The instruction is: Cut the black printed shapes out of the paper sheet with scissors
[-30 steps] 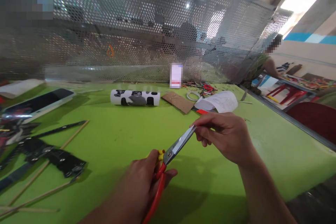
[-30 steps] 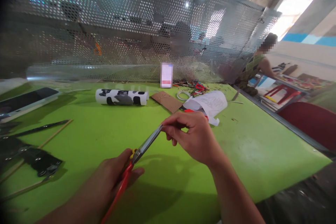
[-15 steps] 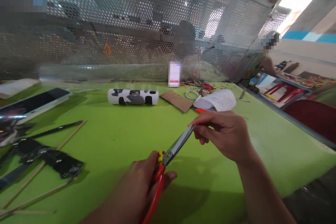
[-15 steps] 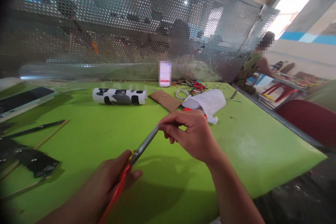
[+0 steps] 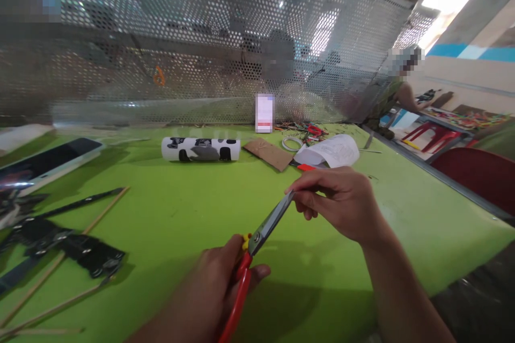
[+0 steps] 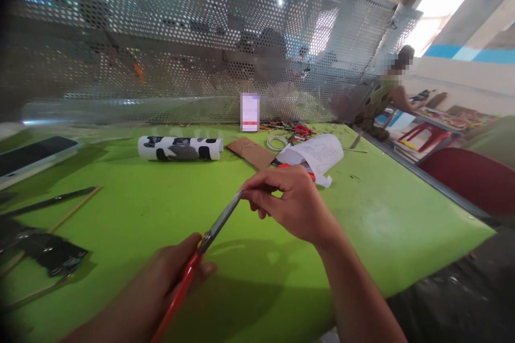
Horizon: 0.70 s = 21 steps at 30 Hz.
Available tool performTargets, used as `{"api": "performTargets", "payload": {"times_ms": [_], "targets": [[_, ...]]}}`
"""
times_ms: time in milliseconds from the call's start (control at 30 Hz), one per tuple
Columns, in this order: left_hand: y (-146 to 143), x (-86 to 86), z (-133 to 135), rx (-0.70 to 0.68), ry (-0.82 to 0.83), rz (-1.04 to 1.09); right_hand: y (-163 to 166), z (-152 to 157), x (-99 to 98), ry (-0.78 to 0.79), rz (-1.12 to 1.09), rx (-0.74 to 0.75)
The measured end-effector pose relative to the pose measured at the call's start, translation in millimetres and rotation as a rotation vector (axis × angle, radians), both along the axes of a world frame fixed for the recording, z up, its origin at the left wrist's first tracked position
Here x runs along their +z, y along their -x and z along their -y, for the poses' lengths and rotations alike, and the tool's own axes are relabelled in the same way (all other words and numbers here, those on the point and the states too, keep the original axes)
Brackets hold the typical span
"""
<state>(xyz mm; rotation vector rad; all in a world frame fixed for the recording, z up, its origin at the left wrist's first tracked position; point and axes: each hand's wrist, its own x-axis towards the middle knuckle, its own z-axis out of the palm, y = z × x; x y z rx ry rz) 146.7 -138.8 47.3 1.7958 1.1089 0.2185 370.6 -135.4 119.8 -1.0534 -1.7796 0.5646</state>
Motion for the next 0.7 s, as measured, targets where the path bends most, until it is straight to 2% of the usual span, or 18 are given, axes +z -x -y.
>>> {"api": "performTargets", "payload": {"times_ms": [133, 333, 533, 700], "targets": [[0.9, 2.7, 0.0, 0.021, 0.046, 0.066, -0.5, -0.7, 1.6, 0.049, -0.028, 0.005], [0.0, 7.6, 2.4, 0.13, 0.134, 0.169, -2.0, 0.5, 3.7, 0.095, -0.011, 0.014], [-1.6, 3.8, 1.2, 0.167, 0.144, 0.182, -3.9, 0.0, 3.4, 0.09, 0.022, 0.026], [-2.1, 7.7, 0.7, 0.12, 0.081, 0.125, -4.4, -0.3, 3.1, 0.1, 0.034, 0.025]]}}
